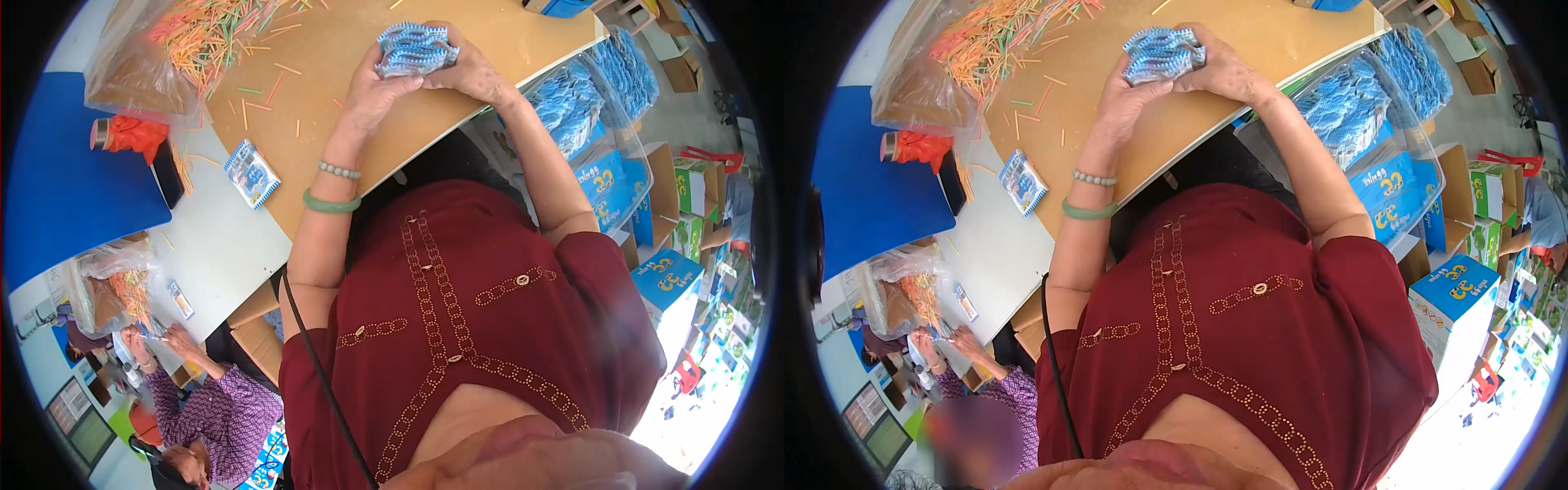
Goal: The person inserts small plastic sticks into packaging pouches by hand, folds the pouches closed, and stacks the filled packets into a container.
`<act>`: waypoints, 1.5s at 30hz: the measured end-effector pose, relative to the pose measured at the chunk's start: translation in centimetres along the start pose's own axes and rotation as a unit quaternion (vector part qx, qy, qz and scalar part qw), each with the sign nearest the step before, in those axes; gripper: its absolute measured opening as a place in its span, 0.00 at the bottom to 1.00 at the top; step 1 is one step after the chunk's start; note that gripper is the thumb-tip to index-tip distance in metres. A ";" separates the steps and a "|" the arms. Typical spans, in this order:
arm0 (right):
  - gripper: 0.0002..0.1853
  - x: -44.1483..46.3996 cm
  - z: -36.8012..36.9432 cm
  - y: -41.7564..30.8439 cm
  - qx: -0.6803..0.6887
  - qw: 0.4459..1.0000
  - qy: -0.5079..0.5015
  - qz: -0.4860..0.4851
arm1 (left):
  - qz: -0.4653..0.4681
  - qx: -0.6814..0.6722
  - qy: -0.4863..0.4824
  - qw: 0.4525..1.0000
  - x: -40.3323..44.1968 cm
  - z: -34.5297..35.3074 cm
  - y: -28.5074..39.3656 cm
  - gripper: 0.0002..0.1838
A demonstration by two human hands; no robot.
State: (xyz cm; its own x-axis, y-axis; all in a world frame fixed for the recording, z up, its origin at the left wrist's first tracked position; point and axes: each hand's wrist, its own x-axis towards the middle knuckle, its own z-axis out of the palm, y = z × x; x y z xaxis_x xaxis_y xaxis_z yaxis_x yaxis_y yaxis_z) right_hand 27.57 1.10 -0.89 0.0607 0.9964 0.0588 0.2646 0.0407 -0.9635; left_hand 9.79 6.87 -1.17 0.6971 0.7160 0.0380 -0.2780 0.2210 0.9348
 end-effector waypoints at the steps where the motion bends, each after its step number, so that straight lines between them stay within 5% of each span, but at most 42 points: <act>1: 0.37 0.3 0.1 0.5 0.017 1.000 0.000 0.002 | 0.004 0.005 0.018 1.000 -0.1 0.4 0.2 0.32; 5: 0.34 0.0 -0.2 -0.4 0.029 1.000 -0.006 -0.006 | 0.045 0.125 0.055 0.990 -0.4 1.1 -0.1 0.27; 7: 0.32 -0.1 -0.6 -0.6 -0.093 0.995 -0.036 0.002 | 0.035 0.109 0.052 0.992 -0.3 0.6 -0.5 0.24; 9: 0.32 -0.5 -0.5 0.4 -0.090 0.990 0.021 -0.111 | 0.022 0.099 0.061 0.993 0.0 1.9 0.4 0.21; 12: 0.36 -1.2 -0.9 -1.0 -0.089 0.991 -0.009 -0.098 | 0.029 0.199 0.090 0.975 0.3 1.3 -0.5 0.18; 16: 0.37 -1.7 -1.0 -1.4 -0.071 0.997 -0.003 -0.039 | 0.068 0.164 0.107 0.978 0.2 2.5 -1.3 0.17; 22: 0.30 -7.2 -4.3 -0.6 0.031 0.997 0.066 -0.028 | 0.025 0.186 0.091 0.978 -1.2 8.6 -1.8 0.21; 26: 0.29 -13.9 -9.1 1.4 0.154 0.984 0.080 0.048 | -0.062 0.165 -0.089 0.980 -1.5 12.5 -4.0 0.24; 28: 0.29 -17.3 -11.2 3.9 0.252 0.952 0.145 0.098 | -0.075 0.147 -0.096 0.982 -1.7 14.5 -4.2 0.26; 30: 0.29 -20.8 -15.7 8.5 0.124 0.965 0.170 0.156 | -0.082 0.177 -0.090 0.977 -1.4 14.9 -4.4 0.29; 32: 0.22 -24.9 -19.7 13.0 0.192 0.947 0.235 0.102 | -0.108 0.225 -0.094 0.964 -0.7 13.8 -3.4 0.26; 34: 0.29 -28.7 -23.6 18.0 0.194 0.904 0.294 0.243 | -0.136 0.226 -0.062 0.962 -0.5 13.1 -2.9 0.22; 37: 0.29 -30.3 -23.1 16.5 0.099 0.903 0.346 0.237 | -0.121 0.246 -0.068 0.959 -0.4 11.5 -3.1 0.16; 39: 0.27 -30.3 -21.8 16.9 0.067 0.836 0.401 0.368 | -0.125 0.253 -0.076 0.956 -0.7 11.0 -3.3 0.16; 41: 0.32 -32.7 -21.6 23.6 0.104 0.919 0.273 0.264 | -0.129 0.260 -0.086 0.953 -1.0 11.0 -3.5 0.16; 45: 0.32 -31.0 -17.6 24.5 0.163 0.928 0.217 0.253 | -0.143 0.290 -0.092 0.942 -1.0 11.0 -3.6 0.15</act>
State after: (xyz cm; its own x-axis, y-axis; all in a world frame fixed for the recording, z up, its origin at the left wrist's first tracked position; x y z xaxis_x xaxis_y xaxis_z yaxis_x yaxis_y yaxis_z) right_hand 49.13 -30.07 -21.76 0.4994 0.7728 -0.3916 -0.2051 -0.3337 -0.9201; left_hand 17.41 -1.92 -0.71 0.8068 0.5430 -0.2330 0.3085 -0.0508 0.9499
